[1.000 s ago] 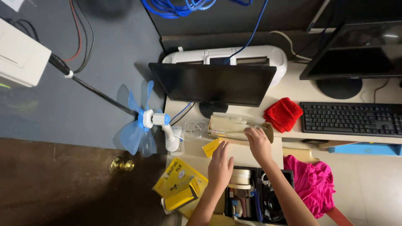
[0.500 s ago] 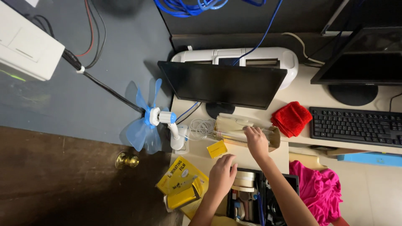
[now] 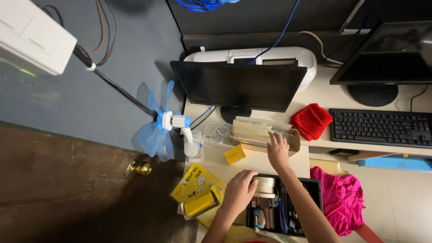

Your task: Opening boxes of laminating film and organizing the individual sheets for use.

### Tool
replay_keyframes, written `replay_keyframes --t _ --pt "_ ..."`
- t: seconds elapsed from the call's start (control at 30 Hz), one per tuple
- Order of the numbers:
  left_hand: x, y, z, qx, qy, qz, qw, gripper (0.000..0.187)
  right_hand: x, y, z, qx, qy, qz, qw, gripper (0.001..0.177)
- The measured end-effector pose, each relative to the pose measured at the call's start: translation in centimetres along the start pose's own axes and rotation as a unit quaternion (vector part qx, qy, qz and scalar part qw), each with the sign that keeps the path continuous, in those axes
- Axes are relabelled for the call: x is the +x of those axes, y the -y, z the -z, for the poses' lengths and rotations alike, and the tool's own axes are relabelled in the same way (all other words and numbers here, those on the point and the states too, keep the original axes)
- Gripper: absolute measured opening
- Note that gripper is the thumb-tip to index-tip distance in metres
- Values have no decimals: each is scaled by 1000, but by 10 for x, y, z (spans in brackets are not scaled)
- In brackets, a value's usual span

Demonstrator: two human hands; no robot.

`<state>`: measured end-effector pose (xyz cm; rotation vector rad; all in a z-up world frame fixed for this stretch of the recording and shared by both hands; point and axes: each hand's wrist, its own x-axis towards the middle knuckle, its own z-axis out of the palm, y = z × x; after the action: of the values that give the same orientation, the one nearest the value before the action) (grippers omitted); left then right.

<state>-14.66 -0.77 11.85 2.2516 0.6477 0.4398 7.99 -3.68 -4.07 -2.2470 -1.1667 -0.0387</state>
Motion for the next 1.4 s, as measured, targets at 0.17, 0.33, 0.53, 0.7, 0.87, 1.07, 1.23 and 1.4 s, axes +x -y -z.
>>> replay_keyframes --t 0.17,0.33,0.53,0.7,0.87,1.07,1.23,1.4 --pt "-13 -16 29 -26 -24 -20 999 22 -5 31 28 -1 -3 26 1000 68" --pt "-31 -40 77 -68 -49 -23 996 21 -29 69 35 42 -37 105 993 59" --pt "-62 -16 130 -71 -114 -28 991 22 -63 150 81 398 311 39 862 49" --pt "-94 5 165 -12 -73 -65 995 57 -81 205 119 349 358 50 865 55" --pt "-122 90 115 -27 -98 -18 995 59 -107 215 104 372 278 55 884 56" --pt "-113 141 85 -165 -119 240 949 19 -152 224 61 334 93 -41 937 36" --pt "-101 139 62 -387 -155 212 884 20 -155 259 75 178 -6 137 974 45" --pt "-98 113 48 -338 -257 110 898 21 -155 265 82 164 13 127 978 46"
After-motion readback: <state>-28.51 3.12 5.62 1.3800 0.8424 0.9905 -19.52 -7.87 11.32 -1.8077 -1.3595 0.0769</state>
